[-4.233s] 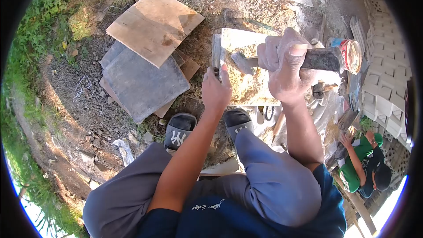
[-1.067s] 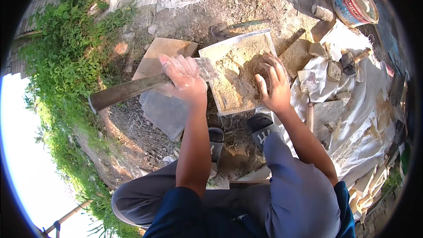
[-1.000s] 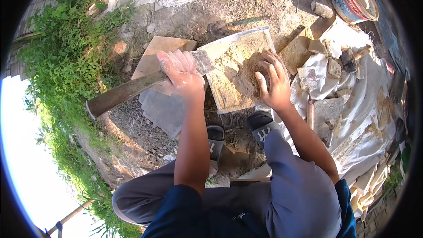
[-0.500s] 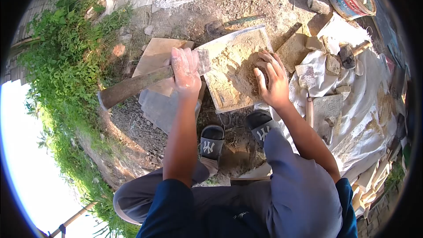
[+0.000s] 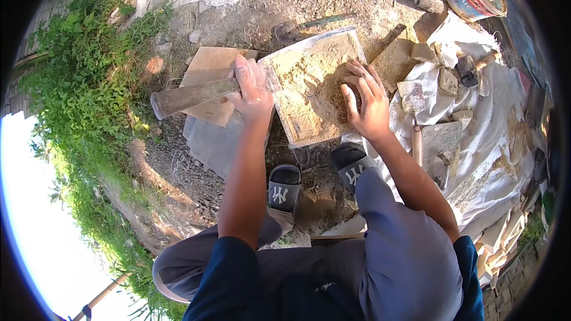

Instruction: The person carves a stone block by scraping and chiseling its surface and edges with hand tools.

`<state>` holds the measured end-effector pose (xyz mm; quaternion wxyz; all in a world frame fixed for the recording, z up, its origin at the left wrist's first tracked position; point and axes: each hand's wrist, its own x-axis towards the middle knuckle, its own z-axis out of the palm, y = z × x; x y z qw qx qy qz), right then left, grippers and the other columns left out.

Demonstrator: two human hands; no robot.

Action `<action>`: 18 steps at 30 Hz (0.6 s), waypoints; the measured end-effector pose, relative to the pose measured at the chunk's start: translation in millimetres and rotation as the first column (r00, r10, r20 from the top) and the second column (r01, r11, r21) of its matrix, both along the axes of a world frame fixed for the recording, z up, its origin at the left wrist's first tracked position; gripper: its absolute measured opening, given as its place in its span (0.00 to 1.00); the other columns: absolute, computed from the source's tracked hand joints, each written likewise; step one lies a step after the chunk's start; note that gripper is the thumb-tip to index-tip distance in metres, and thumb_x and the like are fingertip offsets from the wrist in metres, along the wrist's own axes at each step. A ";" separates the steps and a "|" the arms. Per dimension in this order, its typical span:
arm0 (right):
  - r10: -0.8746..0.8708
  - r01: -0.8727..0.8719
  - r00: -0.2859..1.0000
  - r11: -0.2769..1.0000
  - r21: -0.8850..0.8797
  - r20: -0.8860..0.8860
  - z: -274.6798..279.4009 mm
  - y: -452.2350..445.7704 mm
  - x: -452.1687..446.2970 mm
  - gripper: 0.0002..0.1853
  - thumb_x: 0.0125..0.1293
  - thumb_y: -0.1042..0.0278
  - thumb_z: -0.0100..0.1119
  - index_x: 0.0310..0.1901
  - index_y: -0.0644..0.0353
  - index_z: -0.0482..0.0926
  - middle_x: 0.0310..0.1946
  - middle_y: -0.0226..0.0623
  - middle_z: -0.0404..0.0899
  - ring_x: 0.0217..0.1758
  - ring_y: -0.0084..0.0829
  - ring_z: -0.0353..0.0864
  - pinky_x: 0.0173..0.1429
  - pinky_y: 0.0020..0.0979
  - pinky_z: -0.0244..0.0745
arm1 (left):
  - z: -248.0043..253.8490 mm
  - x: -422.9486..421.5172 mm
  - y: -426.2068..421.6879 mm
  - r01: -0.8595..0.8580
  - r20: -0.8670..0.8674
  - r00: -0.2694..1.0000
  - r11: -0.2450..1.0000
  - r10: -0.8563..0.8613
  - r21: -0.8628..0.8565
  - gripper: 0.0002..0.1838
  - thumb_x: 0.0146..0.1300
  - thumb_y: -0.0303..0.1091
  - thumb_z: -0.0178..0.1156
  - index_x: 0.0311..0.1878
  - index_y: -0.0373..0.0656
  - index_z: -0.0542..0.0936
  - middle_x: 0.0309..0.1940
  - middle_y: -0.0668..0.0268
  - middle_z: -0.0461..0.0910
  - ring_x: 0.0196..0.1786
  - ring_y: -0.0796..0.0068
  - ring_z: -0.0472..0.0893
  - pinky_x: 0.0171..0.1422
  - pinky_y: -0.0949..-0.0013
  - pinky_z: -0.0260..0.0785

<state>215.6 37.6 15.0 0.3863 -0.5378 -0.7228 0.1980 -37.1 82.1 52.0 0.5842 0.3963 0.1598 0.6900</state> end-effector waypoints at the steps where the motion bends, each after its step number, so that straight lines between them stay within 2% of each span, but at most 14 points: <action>1: 0.005 -0.005 1.000 1.000 0.010 -0.001 0.7 1.4 -1.9 0.09 0.67 0.67 0.63 0.45 0.61 0.80 0.59 0.41 0.79 0.69 0.41 0.74 0.77 0.48 0.61 | 8.1 8.7 3.0 -0.207 -0.096 0.975 0.973 0.198 -0.101 0.15 0.77 0.43 0.49 0.44 0.39 0.74 0.21 0.71 0.57 0.21 0.75 0.57 0.27 0.71 0.48; 2: -0.001 0.002 1.000 1.000 0.014 -0.007 -0.5 2.8 -1.6 0.09 0.67 0.67 0.63 0.45 0.61 0.80 0.59 0.41 0.79 0.69 0.41 0.74 0.77 0.48 0.61 | 16.2 17.5 6.3 -0.399 -0.217 0.909 0.895 0.356 -0.202 0.15 0.78 0.42 0.48 0.39 0.41 0.74 0.18 0.72 0.55 0.19 0.77 0.56 0.25 0.71 0.46; 3: -0.011 0.011 1.000 1.000 0.002 -0.014 -1.0 -0.2 -1.5 0.09 0.67 0.67 0.62 0.45 0.61 0.80 0.60 0.41 0.79 0.69 0.41 0.74 0.77 0.48 0.61 | 17.3 13.3 4.4 -0.394 -0.218 0.911 0.896 0.351 -0.205 0.15 0.78 0.42 0.48 0.39 0.41 0.74 0.18 0.72 0.55 0.19 0.77 0.56 0.25 0.71 0.46; 4: -0.004 0.004 1.000 1.000 -0.007 -0.029 -0.9 -0.6 0.2 0.11 0.67 0.67 0.62 0.47 0.62 0.80 0.60 0.42 0.79 0.70 0.41 0.74 0.78 0.48 0.60 | 18.7 6.8 4.8 -0.237 -0.147 0.963 0.969 0.225 -0.070 0.15 0.78 0.43 0.48 0.41 0.40 0.75 0.19 0.72 0.56 0.20 0.77 0.56 0.25 0.70 0.46; 7: -0.002 0.002 1.000 1.000 -0.012 0.001 -1.6 -0.5 0.1 0.12 0.67 0.67 0.63 0.49 0.62 0.80 0.60 0.43 0.79 0.69 0.41 0.74 0.78 0.47 0.60 | 15.8 13.5 -2.5 -0.200 -0.207 0.955 0.977 0.211 0.073 0.17 0.78 0.45 0.48 0.47 0.39 0.75 0.19 0.72 0.56 0.19 0.77 0.53 0.24 0.69 0.45; 9: 0.000 0.000 1.000 1.000 -0.005 -0.001 0.2 0.5 -2.9 0.13 0.67 0.67 0.62 0.50 0.63 0.80 0.62 0.43 0.78 0.69 0.41 0.74 0.78 0.47 0.59 | 22.2 20.5 4.6 -0.372 -0.032 0.923 0.867 0.384 -0.330 0.14 0.77 0.41 0.50 0.45 0.39 0.76 0.19 0.73 0.60 0.21 0.78 0.57 0.26 0.70 0.48; 10: 0.000 0.000 1.000 1.000 -0.018 -0.012 -0.1 -2.6 -3.5 0.13 0.67 0.66 0.62 0.50 0.63 0.80 0.62 0.43 0.78 0.69 0.41 0.74 0.78 0.47 0.59 | 13.0 7.7 7.9 -0.194 0.054 0.978 0.970 0.204 -0.149 0.14 0.76 0.40 0.51 0.48 0.38 0.76 0.22 0.72 0.63 0.24 0.78 0.61 0.28 0.71 0.51; 11: -0.011 0.011 1.000 1.000 -0.022 -0.017 -1.8 -0.4 -1.4 0.13 0.68 0.66 0.62 0.50 0.63 0.80 0.63 0.43 0.78 0.69 0.41 0.74 0.79 0.47 0.59 | 3.8 -4.9 11.6 0.011 0.097 0.995 0.999 -0.014 0.030 0.15 0.75 0.39 0.53 0.52 0.36 0.77 0.25 0.71 0.66 0.28 0.77 0.65 0.31 0.71 0.54; 12: -0.008 0.008 1.000 1.000 -0.011 -0.024 -1.6 -0.4 -0.4 0.13 0.68 0.67 0.62 0.51 0.62 0.80 0.62 0.42 0.78 0.69 0.40 0.74 0.79 0.46 0.59 | 1.0 -7.1 14.1 0.013 -0.021 1.000 0.991 -0.010 0.136 0.16 0.75 0.40 0.53 0.54 0.35 0.76 0.26 0.71 0.66 0.28 0.77 0.65 0.31 0.71 0.54; 14: -0.006 0.006 1.000 0.999 -0.035 0.000 -1.3 -8.5 -0.9 0.13 0.67 0.67 0.62 0.51 0.62 0.80 0.62 0.42 0.78 0.69 0.40 0.74 0.79 0.46 0.59 | -4.3 -12.3 -5.1 -0.004 -0.142 0.989 0.977 0.035 0.214 0.18 0.75 0.41 0.53 0.56 0.35 0.76 0.26 0.71 0.67 0.29 0.77 0.65 0.31 0.70 0.54; 17: -0.028 0.028 1.000 0.999 -0.022 0.005 0.2 -0.3 -2.3 0.14 0.68 0.66 0.62 0.52 0.62 0.79 0.62 0.42 0.78 0.69 0.40 0.74 0.79 0.46 0.59 | 14.6 2.6 1.9 -0.259 -0.129 0.958 0.966 0.255 -0.020 0.17 0.77 0.45 0.50 0.44 0.39 0.77 0.16 0.73 0.59 0.18 0.78 0.56 0.23 0.70 0.46; 18: -0.017 0.017 1.000 1.000 -0.022 -0.011 -2.0 1.0 0.1 0.14 0.68 0.66 0.62 0.52 0.62 0.79 0.62 0.42 0.78 0.69 0.40 0.74 0.79 0.46 0.59 | 12.7 3.1 3.9 -0.181 -0.072 0.981 0.983 0.182 0.017 0.20 0.77 0.47 0.48 0.45 0.38 0.77 0.17 0.73 0.59 0.18 0.78 0.56 0.24 0.70 0.46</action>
